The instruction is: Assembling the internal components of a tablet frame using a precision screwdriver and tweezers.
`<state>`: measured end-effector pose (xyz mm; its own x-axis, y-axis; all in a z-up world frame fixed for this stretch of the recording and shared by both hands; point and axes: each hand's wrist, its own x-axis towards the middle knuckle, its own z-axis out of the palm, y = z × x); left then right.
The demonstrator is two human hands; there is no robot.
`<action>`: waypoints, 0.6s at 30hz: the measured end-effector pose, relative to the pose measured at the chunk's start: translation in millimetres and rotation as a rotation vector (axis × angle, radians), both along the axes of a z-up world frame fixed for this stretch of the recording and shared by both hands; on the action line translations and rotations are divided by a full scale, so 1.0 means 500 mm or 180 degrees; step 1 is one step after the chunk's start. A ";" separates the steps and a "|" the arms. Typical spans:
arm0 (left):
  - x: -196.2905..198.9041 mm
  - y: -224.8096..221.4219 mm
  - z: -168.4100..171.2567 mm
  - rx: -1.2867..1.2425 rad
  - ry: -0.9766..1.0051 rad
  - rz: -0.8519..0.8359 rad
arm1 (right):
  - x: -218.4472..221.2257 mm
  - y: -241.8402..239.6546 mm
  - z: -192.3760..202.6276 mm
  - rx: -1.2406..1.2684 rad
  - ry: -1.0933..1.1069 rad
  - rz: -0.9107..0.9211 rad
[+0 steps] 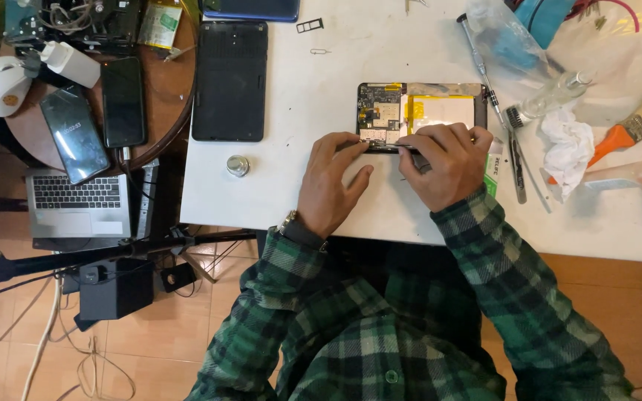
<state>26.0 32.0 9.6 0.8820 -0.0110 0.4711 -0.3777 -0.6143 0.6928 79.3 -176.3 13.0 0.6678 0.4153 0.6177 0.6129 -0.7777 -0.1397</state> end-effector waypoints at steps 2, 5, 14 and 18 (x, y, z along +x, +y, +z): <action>-0.001 0.000 0.000 0.0033 -0.0003 0.0004 | 0.000 0.000 -0.002 -0.0018 0.0003 -0.0019; -0.001 -0.002 0.001 0.0062 -0.0011 0.0007 | -0.002 -0.001 -0.001 -0.0049 0.0015 -0.0049; -0.004 -0.007 -0.018 0.0239 -0.0161 0.0019 | 0.002 -0.007 -0.015 -0.0127 0.0108 -0.0092; -0.009 -0.008 -0.010 0.0385 -0.0229 0.0025 | 0.004 -0.007 -0.021 -0.0110 0.0202 -0.0102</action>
